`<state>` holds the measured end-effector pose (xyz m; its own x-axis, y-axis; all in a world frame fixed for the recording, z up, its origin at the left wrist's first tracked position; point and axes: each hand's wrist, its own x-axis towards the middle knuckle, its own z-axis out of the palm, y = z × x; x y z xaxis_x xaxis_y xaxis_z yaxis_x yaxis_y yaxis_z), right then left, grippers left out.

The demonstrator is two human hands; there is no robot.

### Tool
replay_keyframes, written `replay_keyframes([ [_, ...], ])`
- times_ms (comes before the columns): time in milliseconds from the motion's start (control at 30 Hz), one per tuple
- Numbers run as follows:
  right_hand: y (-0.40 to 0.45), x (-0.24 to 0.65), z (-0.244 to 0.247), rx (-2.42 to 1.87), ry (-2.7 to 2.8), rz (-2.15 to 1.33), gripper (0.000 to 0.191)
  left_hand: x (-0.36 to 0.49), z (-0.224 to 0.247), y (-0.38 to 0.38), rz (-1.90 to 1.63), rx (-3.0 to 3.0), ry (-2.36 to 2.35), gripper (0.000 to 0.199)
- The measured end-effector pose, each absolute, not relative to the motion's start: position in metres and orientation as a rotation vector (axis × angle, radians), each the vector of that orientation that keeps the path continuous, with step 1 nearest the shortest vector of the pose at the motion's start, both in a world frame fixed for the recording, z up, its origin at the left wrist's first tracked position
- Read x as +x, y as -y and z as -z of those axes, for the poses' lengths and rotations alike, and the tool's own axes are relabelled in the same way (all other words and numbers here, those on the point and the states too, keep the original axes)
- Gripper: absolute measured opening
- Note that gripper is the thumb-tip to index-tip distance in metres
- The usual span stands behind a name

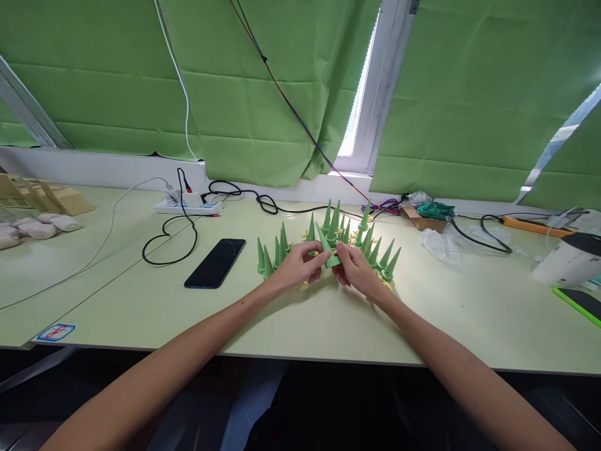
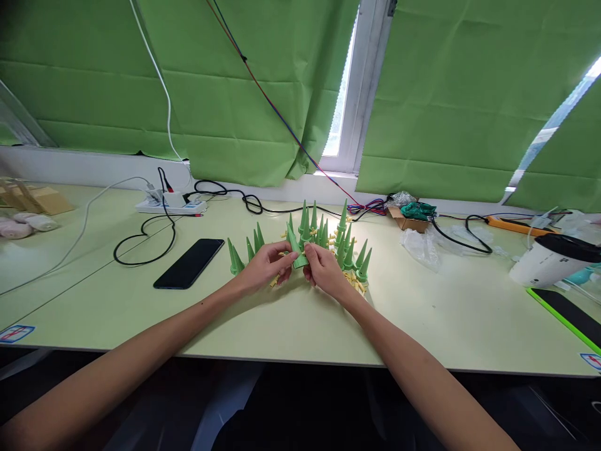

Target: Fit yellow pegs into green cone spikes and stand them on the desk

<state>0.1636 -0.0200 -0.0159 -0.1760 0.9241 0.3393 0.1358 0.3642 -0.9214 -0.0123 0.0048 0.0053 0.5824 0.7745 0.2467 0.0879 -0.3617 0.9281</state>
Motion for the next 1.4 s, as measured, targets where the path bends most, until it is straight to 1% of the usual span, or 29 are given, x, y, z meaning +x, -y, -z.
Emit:
replay_keyframes([
  [233,0.018,0.166,0.016,-1.101,1.7,-0.759,0.054,-0.01,-0.004,0.0,-0.909,1.996,-0.785,0.033],
  [533,0.019,0.165,0.016,-1.115,1.675,-0.741,0.057,-0.009,0.0,-0.001,-0.951,2.183,-0.726,0.027],
  [1033,0.019,0.164,0.015,-1.148,1.702,-0.657,0.057,-0.008,0.002,0.0,-0.934,2.157,-0.718,0.023],
  [1400,0.021,0.164,0.012,-1.165,1.73,-0.633,0.068,-0.008,0.003,-0.003,-1.025,2.165,-0.705,0.022],
])
